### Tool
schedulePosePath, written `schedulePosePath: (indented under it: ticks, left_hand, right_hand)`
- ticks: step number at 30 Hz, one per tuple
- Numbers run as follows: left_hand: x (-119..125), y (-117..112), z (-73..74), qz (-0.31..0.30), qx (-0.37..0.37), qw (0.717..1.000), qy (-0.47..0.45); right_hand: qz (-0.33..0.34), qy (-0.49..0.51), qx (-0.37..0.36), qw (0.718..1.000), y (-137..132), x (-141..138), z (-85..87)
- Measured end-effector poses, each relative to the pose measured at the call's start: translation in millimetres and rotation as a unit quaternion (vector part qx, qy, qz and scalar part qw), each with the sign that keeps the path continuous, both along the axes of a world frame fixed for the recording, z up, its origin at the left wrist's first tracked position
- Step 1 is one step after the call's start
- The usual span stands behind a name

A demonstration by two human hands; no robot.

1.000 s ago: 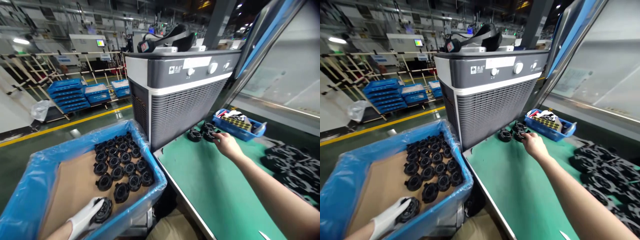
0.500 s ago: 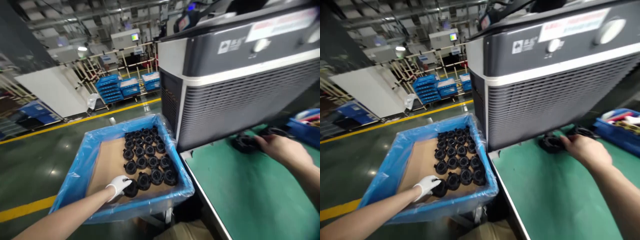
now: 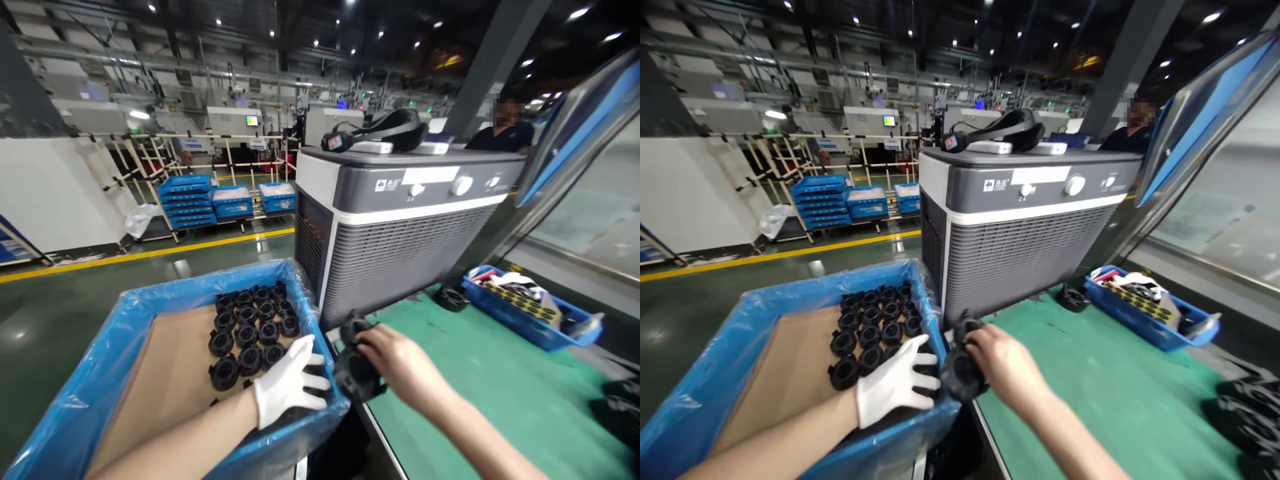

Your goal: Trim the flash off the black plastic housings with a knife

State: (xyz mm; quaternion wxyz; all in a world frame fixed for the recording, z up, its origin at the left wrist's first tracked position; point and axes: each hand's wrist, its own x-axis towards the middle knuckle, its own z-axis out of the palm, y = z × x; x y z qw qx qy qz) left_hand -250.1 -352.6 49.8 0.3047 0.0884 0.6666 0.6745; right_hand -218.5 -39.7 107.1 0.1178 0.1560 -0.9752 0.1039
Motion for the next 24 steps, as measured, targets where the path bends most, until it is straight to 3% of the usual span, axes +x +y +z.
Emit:
schedulePosePath:
  ticks: [2,5,11,14,19,24]
  left_hand:
    - [3,17,9.2,-0.007,0.068,0.998,-0.012]
    - [13,5,13.1,0.047,0.107,0.993,-0.003]
    - [37,-82,3.5,0.21,0.069,0.973,0.068]
    - [35,-128,7.9,0.234,0.054,0.964,0.115]
    - [3,-194,15.5,0.254,0.048,0.957,0.13]
    - [-10,-231,-7.3,0.282,0.032,0.958,0.053]
  right_hand:
    - [0.072,0.022,-0.002,0.997,-56,18,5.8]
    - [0.138,0.057,-0.014,0.989,-115,33,11.3]
    - [0.204,0.05,-0.061,0.976,-185,12,-3.2]
    - [0.198,0.024,-0.068,0.978,-228,-3,-16.1]
    - [0.188,-0.028,-0.057,0.98,-306,-28,-29.9]
    - [0.2,-0.082,-0.05,0.975,-360,-41,-43.2]
